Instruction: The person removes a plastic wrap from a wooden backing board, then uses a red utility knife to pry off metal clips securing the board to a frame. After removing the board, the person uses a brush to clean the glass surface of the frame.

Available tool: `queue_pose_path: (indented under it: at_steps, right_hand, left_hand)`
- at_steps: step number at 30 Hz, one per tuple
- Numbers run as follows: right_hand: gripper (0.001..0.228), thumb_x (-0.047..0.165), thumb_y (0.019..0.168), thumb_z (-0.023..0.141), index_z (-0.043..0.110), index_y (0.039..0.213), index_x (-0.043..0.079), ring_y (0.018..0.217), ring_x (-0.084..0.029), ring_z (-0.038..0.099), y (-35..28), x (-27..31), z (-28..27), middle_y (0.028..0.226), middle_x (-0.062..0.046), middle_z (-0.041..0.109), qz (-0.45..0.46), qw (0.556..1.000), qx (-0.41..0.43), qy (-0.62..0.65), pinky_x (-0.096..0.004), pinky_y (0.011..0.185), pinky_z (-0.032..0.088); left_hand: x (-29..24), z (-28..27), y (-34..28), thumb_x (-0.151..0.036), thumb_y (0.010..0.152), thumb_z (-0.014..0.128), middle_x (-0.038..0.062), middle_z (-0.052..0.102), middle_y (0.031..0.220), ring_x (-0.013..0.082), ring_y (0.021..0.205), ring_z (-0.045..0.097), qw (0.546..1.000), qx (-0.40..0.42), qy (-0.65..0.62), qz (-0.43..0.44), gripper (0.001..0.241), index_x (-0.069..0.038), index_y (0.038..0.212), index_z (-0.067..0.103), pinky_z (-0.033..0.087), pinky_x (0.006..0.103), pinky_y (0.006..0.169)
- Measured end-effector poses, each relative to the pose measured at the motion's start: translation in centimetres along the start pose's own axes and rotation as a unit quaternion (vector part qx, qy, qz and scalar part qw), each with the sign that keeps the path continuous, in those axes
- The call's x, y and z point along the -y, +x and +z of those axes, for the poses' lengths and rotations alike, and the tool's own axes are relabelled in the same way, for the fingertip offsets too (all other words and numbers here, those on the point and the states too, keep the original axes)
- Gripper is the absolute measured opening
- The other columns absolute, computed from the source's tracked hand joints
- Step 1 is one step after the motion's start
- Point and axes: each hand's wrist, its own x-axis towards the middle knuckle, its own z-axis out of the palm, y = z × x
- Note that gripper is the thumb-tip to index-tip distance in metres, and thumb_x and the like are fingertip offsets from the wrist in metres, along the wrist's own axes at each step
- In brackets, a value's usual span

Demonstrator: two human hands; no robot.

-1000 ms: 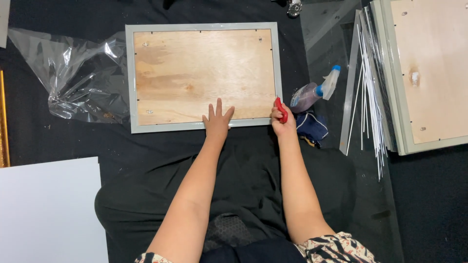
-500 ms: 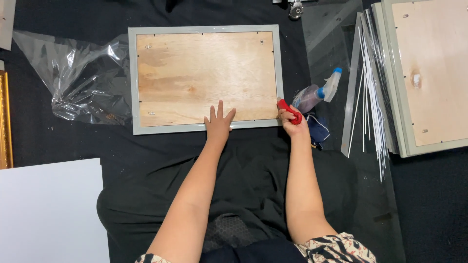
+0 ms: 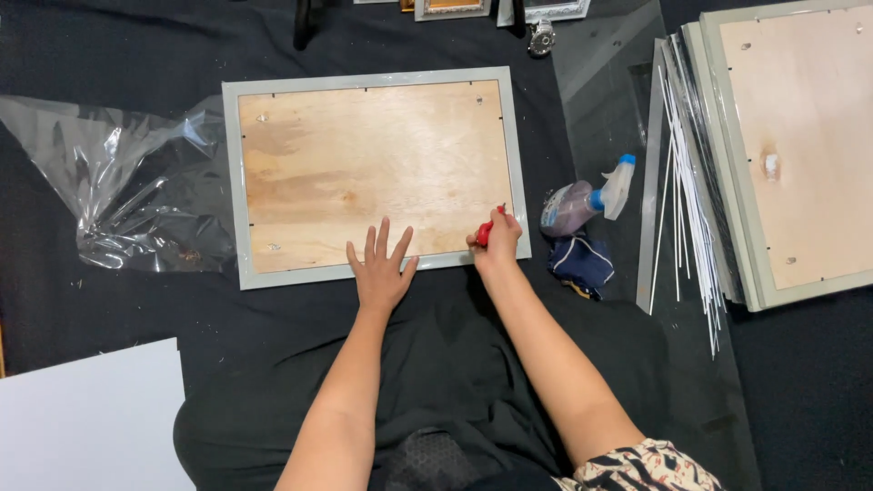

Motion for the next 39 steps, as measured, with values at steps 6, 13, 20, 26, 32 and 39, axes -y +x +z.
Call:
queue_pose_path:
  at_steps: [6, 13, 20, 26, 32, 39]
  right_hand:
    - [0.071, 0.023, 0.1, 0.064, 0.022, 0.156, 0.01, 0.064, -0.01, 0.051, 0.0, 3.4, 5.6, 0.093, -0.005, 0.049, -0.161, 0.958, 0.082, -0.221, -0.026, 0.054, 0.049]
    - [0.056, 0.028, 0.102, 0.055, 0.033, 0.151, 0.013, 0.068, -0.012, 0.058, 4.2, 6.7, 8.6, 0.097, -0.009, 0.06, -0.206, 0.911, 0.044, -0.354, -0.03, 0.059, 0.052]
    - [0.053, 0.028, 0.102, 0.053, 0.036, 0.151, 0.017, 0.078, -0.017, 0.066, 7.7, 6.0, 9.5, 0.111, -0.016, 0.066, -0.241, 0.898, 0.004, -0.369, -0.032, 0.064, 0.055]
    - [0.052, 0.021, 0.102, 0.055, 0.034, 0.149, 0.013, 0.081, -0.019, 0.061, 7.4, 5.7, 11.0, 0.111, -0.014, 0.06, -0.243, 0.929, 0.008, -0.278, -0.031, 0.066, 0.05]
    - [0.05, 0.016, 0.101, 0.06, 0.036, 0.145, 0.01, 0.059, -0.009, 0.046, 6.3, 7.0, 11.6, 0.086, -0.007, 0.052, -0.17, 0.979, 0.055, -0.101, -0.023, 0.045, 0.044]
    - [0.012, 0.016, 0.103, 0.058, 0.054, 0.109, 0.006, 0.06, -0.005, 0.046, 9.1, 10.1, 9.3, 0.075, 0.0, 0.045, 0.018, 0.982, 0.164, 0.092, -0.01, 0.047, 0.035]
  left_hand:
    - [0.9, 2.9, 0.0, -0.061, 0.106, 0.035, -0.001, 0.028, 0.17, 0.0241, 0.153, 0.029, 0.991, -0.099, 0.088, 0.022, 0.054, -0.049, 0.159, 0.033, 0.017, 0.063, 0.118]
    - [0.9, 3.0, 0.2, -0.059, 0.104, 0.036, -0.004, 0.031, 0.168, 0.0227, 0.152, 0.03, 0.988, -0.114, 0.108, 0.015, 0.053, -0.052, 0.156, 0.036, 0.021, 0.0613, 0.118]
    - [1.1, 3.6, 0.2, -0.057, 0.1, 0.041, -0.005, 0.036, 0.166, 0.0227, 0.15, 0.034, 0.984, -0.134, 0.119, 0.012, 0.054, -0.054, 0.154, 0.039, 0.023, 0.0605, 0.117]
    - [1.2, 3.8, 0.3, -0.058, 0.1, 0.04, -0.005, 0.037, 0.165, 0.0224, 0.149, 0.035, 0.982, -0.142, 0.121, 0.011, 0.053, -0.054, 0.153, 0.041, 0.022, 0.0594, 0.117]
    - [1.1, 3.7, 0.4, -0.058, 0.1, 0.041, -0.007, 0.037, 0.165, 0.0215, 0.149, 0.034, 0.982, -0.141, 0.122, 0.009, 0.053, -0.055, 0.152, 0.041, 0.021, 0.0584, 0.118]
    - [1.2, 4.1, 0.2, -0.058, 0.099, 0.041, -0.008, 0.035, 0.166, 0.0212, 0.149, 0.034, 0.983, -0.132, 0.129, 0.001, 0.054, -0.056, 0.152, 0.039, 0.022, 0.0584, 0.118]
